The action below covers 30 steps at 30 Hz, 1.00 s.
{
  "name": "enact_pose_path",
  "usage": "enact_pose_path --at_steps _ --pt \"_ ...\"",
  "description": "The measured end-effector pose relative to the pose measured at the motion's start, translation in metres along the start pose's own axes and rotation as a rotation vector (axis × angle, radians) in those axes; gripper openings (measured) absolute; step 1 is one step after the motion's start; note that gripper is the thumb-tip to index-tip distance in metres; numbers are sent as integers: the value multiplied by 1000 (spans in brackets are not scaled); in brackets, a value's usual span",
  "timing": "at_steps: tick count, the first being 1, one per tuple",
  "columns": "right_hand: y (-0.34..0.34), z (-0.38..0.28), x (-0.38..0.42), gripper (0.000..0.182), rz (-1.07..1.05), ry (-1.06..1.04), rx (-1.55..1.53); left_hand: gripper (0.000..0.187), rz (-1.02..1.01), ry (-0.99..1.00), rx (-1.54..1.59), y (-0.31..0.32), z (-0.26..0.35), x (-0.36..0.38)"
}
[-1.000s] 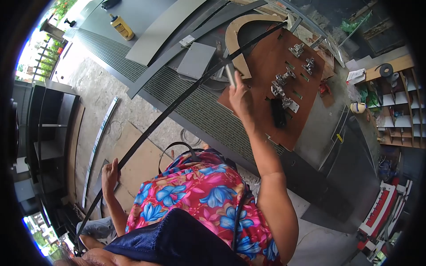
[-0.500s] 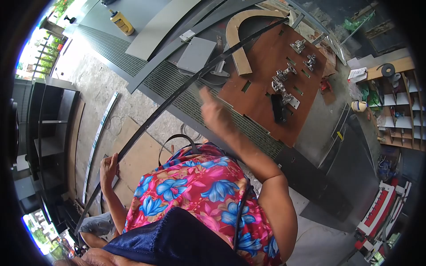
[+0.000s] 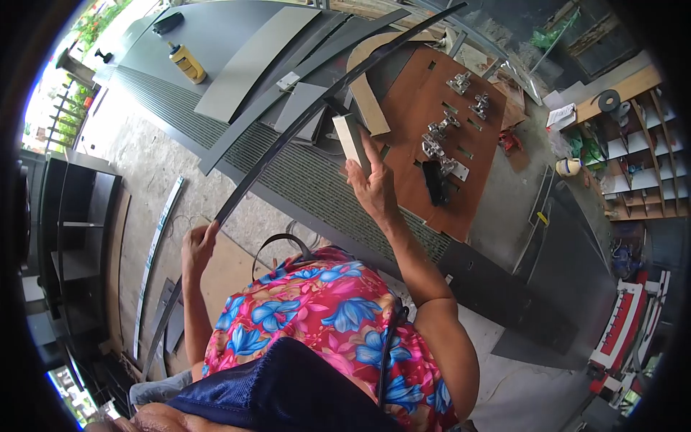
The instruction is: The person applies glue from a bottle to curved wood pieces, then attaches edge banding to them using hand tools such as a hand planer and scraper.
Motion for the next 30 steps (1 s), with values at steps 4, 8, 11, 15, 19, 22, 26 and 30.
enact_pose_path --at_steps 4,8,11,15,19,22,26,30 --pt "-8 8 11 55 22 51 -1 52 44 227 6 23 74 -46" --pt "-26 10 29 55 99 99 11 44 30 357 73 67 143 -101" --pt "-44 15 47 55 168 151 37 41 67 425 61 98 198 -136" --pt "-69 19 70 55 259 157 132 38 152 434 24 134 257 -171" --pt "-78 11 88 55 296 199 176 37 160 464 -47 164 302 -197" --pt "-75 6 95 55 296 237 253 41 234 461 43 180 329 -215" --pt "-66 7 101 56 277 298 245 40 247 504 -78 207 353 -246" --pt "-52 11 98 58 242 338 171 26 393 536 -177 220 368 -263"
Point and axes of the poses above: each hand's wrist, its own x-axis away from the middle knuckle, its own y-axis out of the palm, z = x × y, the point moved 6 cm from there along -x, towards the middle knuckle, and after that the axes turned 3 degrees about -x, right-handed, at the moved point
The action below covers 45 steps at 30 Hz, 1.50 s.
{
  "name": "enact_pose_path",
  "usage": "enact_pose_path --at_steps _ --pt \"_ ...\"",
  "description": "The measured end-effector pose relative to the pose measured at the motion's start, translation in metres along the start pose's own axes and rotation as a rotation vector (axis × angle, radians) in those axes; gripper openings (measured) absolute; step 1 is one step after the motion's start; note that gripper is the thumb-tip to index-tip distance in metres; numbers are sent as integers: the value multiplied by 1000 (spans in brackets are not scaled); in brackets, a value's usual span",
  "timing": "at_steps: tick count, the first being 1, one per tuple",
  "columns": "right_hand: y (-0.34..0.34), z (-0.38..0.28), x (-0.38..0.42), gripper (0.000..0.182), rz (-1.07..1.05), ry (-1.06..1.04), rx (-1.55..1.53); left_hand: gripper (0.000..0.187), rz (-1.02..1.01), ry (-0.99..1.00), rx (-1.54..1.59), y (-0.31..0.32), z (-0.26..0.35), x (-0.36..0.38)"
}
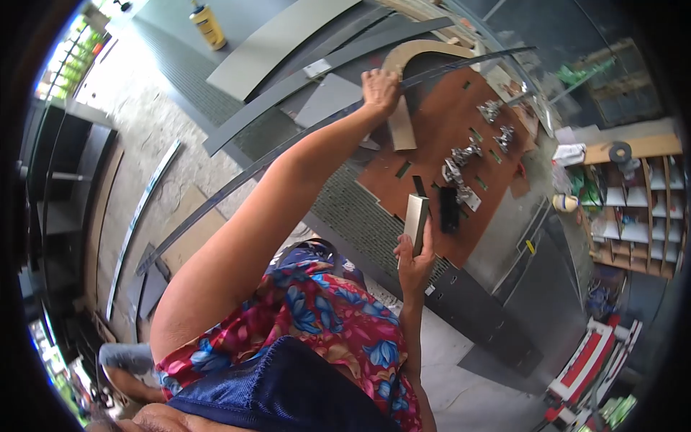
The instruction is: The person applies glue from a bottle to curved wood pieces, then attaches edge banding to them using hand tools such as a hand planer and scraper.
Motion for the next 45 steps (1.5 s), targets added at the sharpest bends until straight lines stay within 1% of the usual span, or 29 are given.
enact_pose_path --at_steps 1,4,6,7,8,10,12,13,14,15,16,17,18,19,20,21,22,24,25,28,31,33,36,37,39,42,43,45 --pt "4 1 -1 59 -32 11 7 38 -50 41 -58 -13 3 3" --pt "21 -3 -8 58 -77 4 8 33 -45 66 -27 -25 -6 16" --pt "33 -3 -17 57 -116 -12 77 41 -44 126 98 -57 -18 36" --pt "39 5 -23 57 -126 -40 89 52 -39 126 118 -68 -28 44" --pt "46 8 -28 58 -132 -68 102 52 -39 116 145 -86 -42 55" --pt "61 4 -34 62 -234 -18 76 52 -42 106 215 -135 -81 89" --pt "78 3 -41 64 -302 0 58 55 -88 105 148 -182 -131 129" --pt "87 1 -42 65 -359 -5 61 54 -197 57 153 -200 -159 147" --pt "96 -1 -43 65 -410 -13 62 58 -220 22 142 -214 -187 169" --pt "106 -2 -42 65 -462 -12 98 64 -209 -27 101 -216 -218 195" --pt "116 -2 -40 64 -513 -11 132 70 -297 -86 95 -226 -241 220" --pt "126 -1 -38 63 -525 -22 175 82 -370 -137 144 -227 -268 246" --pt "135 1 -34 62 -568 -14 176 84 -401 -203 121 -226 -288 273" --pt "143 0 -31 62 -583 -58 184 75 -354 -220 51 -232 -297 295" --pt "150 -1 -29 61 -601 -102 192 68 -365 -254 79 -227 -311 312" --pt "156 -1 -28 61 -617 -98 181 61 -377 -289 108 -227 -318 326" --pt "160 -1 -29 61 -623 -115 182 54 -387 -322 135 -224 -323 337" --pt "168 2 -31 61 -624 -152 180 40 -327 -375 131 -228 -318 344" --pt "170 1 -31 60 -625 -124 193 33 -298 -396 130 -234 -313 344" --pt "172 0 -34 61 -624 -149 194 24 -287 -373 161 -244 -301 346" --pt "168 7 -41 62 -511 -239 213 25 -300 -371 220 -256 -289 349" --pt "165 10 -43 62 -457 -257 227 26 -336 -376 230 -268 -282 347" --pt "163 8 -35 62 -462 -179 179 28 -400 -391 235 -282 -271 342" --pt "166 7 -29 62 -474 -247 197 28 -403 -393 245 -285 -268 342" --pt "174 -13 -5 61 -483 -534 249 29 -430 -396 268 -288 -265 342" --pt "182 -20 23 60 -758 -523 289 32 -485 -402 297 -290 -265 341" --pt "179 -23 16 60 -752 -489 349 33 -492 -402 304 -291 -265 340" --pt "162 -6 -27 60 -480 -408 284 33 -479 -392 325 -293 -265 340"
Point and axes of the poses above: each hand's wrist, its own x-axis away from the middle knuckle, its own y-axis out of the palm, z = x × y, the point moved 6 cm from there along -x, towards the middle knuckle, and after that the axes turned 3 degrees about -x, right-handed, at the moved point
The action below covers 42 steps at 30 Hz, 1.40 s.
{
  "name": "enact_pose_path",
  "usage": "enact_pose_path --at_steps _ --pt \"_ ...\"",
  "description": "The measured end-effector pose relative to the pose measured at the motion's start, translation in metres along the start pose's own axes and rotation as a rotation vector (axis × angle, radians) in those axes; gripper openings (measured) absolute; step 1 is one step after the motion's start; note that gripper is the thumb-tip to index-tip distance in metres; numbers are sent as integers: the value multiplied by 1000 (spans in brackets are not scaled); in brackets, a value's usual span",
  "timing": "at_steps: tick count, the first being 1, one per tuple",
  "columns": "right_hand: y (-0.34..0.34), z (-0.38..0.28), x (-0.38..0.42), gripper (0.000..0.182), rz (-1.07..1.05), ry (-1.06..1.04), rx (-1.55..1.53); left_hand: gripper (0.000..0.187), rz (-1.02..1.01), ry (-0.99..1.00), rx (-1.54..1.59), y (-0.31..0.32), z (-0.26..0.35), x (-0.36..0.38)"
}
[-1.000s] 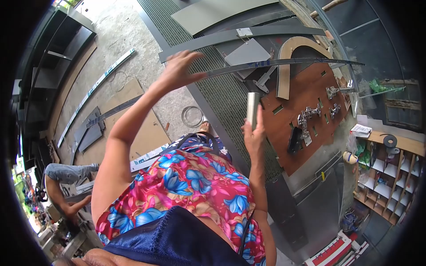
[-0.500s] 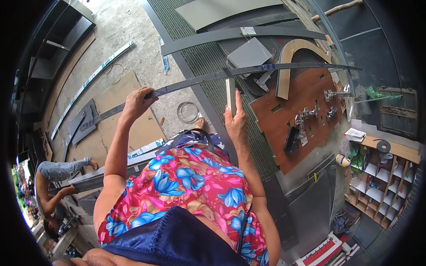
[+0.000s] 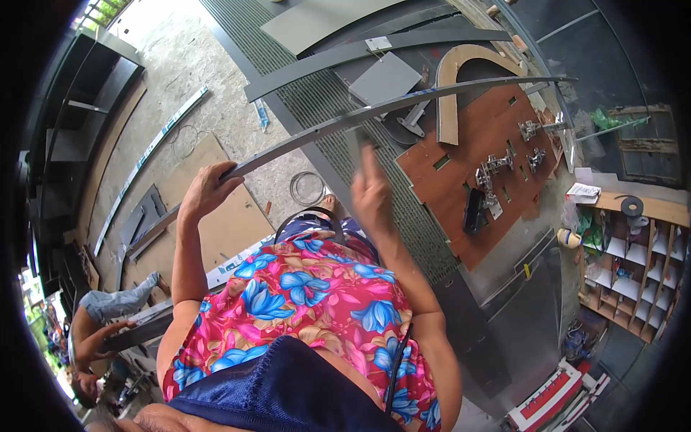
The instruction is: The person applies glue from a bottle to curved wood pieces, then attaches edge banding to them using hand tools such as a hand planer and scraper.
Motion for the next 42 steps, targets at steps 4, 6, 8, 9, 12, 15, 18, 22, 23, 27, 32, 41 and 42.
enact_pose_path --at_steps 4,6,8,9,12,15,18,22,23,27,32,41,42 --pt "-5 -1 -5 58 85 -123 12 31 -8 8 23 -4 1 -3" --pt "21 -24 16 58 -149 -190 42 31 -29 9 24 -4 -1 -6" --pt "15 -26 10 58 -152 -187 39 31 -24 38 28 -2 -6 -9" --pt "12 -25 7 58 -159 -183 36 31 -22 43 33 -2 -5 -10" --pt "-23 15 -25 56 158 25 2 31 -36 50 39 -3 -5 -10" --pt "-4 0 -12 54 63 -156 43 30 -64 57 35 0 -7 -13" --pt "7 -17 0 53 38 -222 77 28 -89 48 100 7 -18 -15" --pt "-40 33 -37 54 195 153 28 26 -122 -25 209 10 -18 -10" --pt "-46 29 -41 54 134 341 -13 26 -124 -21 208 10 -19 -12" --pt "-4 7 -18 58 22 -181 44 25 -124 -16 177 11 -19 -19" --pt "-26 34 -36 54 120 73 -96 23 -197 -108 241 20 -27 -23" --pt "-35 16 -13 60 85 -71 -80 30 21 -7 -31 24 -54 -57" --pt "-47 24 -11 60 128 0 -96 31 29 -9 -62 21 -52 -58"
Point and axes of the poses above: each hand's wrist, its own x-axis away from the middle knuckle, its own y-axis out of the palm, z = x × y, the point moved 6 cm from there along -x, towards the middle knuckle, and after that the axes turned 3 degrees about -x, right-handed, at the moved point
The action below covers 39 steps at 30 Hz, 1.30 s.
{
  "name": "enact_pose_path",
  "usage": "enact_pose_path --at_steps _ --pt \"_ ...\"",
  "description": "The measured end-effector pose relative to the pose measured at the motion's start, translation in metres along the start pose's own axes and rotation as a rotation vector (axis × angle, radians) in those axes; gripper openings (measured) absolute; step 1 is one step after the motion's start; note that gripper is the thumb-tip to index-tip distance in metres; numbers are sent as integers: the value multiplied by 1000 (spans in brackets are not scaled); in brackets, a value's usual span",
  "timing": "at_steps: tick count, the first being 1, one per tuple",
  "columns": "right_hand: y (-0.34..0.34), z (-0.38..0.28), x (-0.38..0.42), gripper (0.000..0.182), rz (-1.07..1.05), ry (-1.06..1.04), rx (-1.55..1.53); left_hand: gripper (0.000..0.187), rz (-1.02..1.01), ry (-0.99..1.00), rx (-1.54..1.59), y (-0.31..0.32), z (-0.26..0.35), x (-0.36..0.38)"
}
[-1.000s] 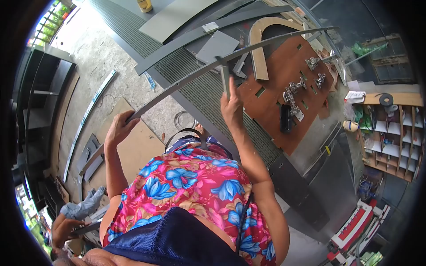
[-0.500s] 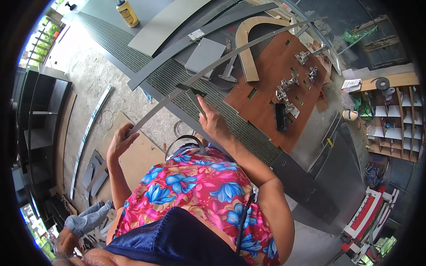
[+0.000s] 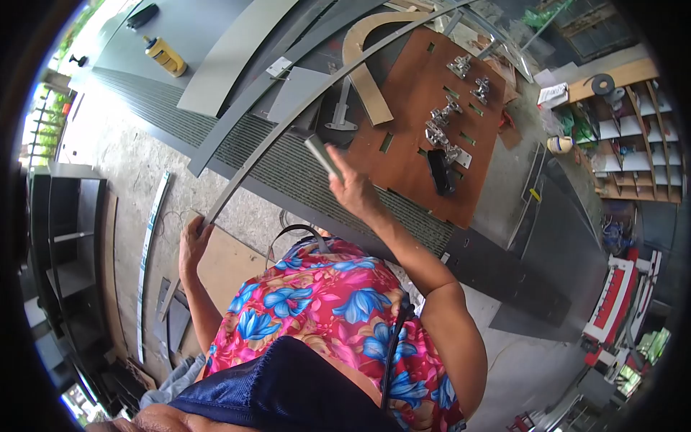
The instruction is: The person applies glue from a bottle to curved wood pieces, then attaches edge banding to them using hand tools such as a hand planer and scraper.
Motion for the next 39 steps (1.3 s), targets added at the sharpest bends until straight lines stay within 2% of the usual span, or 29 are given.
enact_pose_path --at_steps 1,5,7,10,12,17,20,22,25,32,35,37,38,39 --pt "-13 8 -1 60 48 68 -12 31 10 0 -31 -3 2 -2" --pt "-63 51 -5 61 269 360 292 33 8 -14 -53 1 2 -5" --pt "-89 75 -16 58 486 148 461 34 -18 -47 -60 2 5 -5" --pt "-120 80 -47 54 462 351 536 36 31 -9 -82 1 15 -3" --pt "-132 106 -72 49 492 340 596 37 27 5 -113 4 16 -5" --pt "-145 117 -111 36 530 347 741 38 66 9 -137 9 17 -5" --pt "-144 154 -120 38 428 407 783 38 118 53 -120 11 16 -3" --pt "-139 155 -119 39 355 460 858 39 129 49 -134 11 17 -2" --pt "-136 147 -116 42 378 400 881 40 161 70 -135 12 16 -1" --pt "-135 153 -107 53 319 441 823 48 151 47 -123 15 24 -2" --pt "-140 132 -103 55 376 351 787 53 175 93 -124 14 26 -4" --pt "-145 79 -100 57 404 349 746 55 213 93 -161 7 33 -3" --pt "-148 71 -97 51 439 272 563 56 233 91 -181 2 36 -2" --pt "-147 67 -103 46 338 116 132 55 266 118 -171 -2 40 0"
Point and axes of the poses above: each hand's wrist, its own x-axis away from the middle knuckle, its own y-axis out of the palm, z = x × y, the point moved 6 cm from there along -x, towards the middle knuckle, and after that the axes turned 3 degrees about -x, right-handed, at the moved point
